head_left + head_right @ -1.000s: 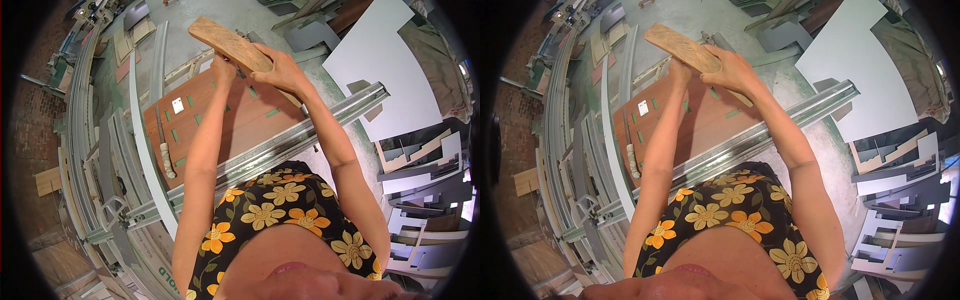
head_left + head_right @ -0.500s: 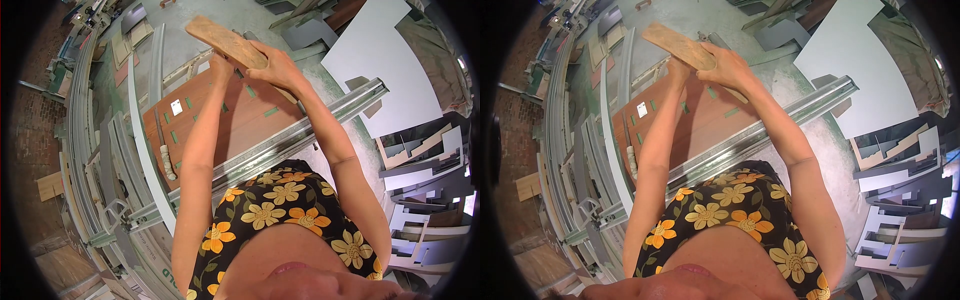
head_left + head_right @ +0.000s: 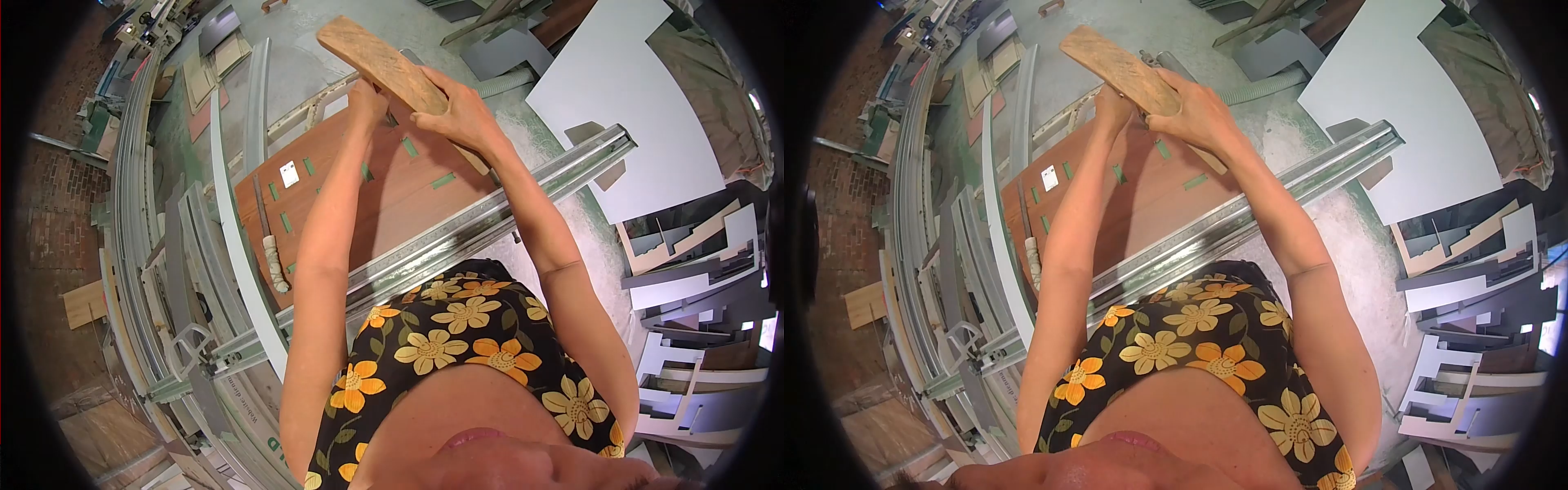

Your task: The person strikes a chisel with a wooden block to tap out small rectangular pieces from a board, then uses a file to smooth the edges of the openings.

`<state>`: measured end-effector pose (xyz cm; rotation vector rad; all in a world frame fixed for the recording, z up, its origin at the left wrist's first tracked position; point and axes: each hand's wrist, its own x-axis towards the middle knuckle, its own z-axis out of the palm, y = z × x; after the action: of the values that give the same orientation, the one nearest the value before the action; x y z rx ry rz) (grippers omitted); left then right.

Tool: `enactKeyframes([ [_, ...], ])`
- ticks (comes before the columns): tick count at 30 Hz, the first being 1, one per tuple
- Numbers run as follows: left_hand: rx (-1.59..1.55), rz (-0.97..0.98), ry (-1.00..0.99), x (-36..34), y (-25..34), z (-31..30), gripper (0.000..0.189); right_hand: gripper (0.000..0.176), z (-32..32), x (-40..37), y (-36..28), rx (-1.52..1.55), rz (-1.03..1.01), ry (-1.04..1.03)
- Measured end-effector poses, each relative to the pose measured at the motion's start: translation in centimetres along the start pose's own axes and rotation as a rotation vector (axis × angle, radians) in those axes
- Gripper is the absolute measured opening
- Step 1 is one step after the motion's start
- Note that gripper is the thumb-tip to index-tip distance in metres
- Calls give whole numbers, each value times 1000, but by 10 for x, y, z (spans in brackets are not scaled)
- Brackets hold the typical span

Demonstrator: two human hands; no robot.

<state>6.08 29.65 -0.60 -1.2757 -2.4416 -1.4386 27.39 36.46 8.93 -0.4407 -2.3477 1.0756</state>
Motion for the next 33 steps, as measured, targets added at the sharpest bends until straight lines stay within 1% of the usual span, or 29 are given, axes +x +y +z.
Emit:
enactKeyframes([
  [1, 26, -46, -25, 0, 3, -4, 36, 77, 1, 0, 5, -19, 12, -9],
  [4, 2, -19, 27, -1, -5, -7, 37, 79, -2, -2, -1, -25, 38, -35],
  [5, -49, -62, 66, 0, -9, -10, 36, 80, -3, -3, -4, -18, 48, -45],
  [7, -153, -154, 139, -4, -3, -27, 36, 81, -1, -5, -2, 4, 30, -18],
  [9, -133, -163, 166, -9, -2, -54, 38, 81, 2, -7, 0, 30, 14, 0],
  [11, -92, -182, 190, -12, -16, -78, 39, 81, 6, -6, 2, 63, -3, 19],
  [14, -45, -200, 221, -20, -34, -103, 40, 80, 9, -5, -7, 96, -7, -25],
  [17, -14, -205, 259, -34, -40, -105, 39, 82, 18, -3, -11, 104, -15, -80],
  [20, -68, -182, 249, -48, -35, -99, 36, 81, 21, -3, -20, 115, -6, -148],
  [23, -35, -182, 249, -56, -32, -93, 34, 81, 25, -3, -23, 70, -58, -139],
  [26, -29, -153, 289, -60, -35, -86, 34, 80, 25, -2, -28, 53, -11, -167],
  [29, -29, -176, 264, -61, -30, -87, 34, 79, 20, -3, -44, 83, 26, -204],
  [33, -47, -232, 233, -63, -19, -89, 37, 79, 29, 0, -52, 131, -74, -157],
])
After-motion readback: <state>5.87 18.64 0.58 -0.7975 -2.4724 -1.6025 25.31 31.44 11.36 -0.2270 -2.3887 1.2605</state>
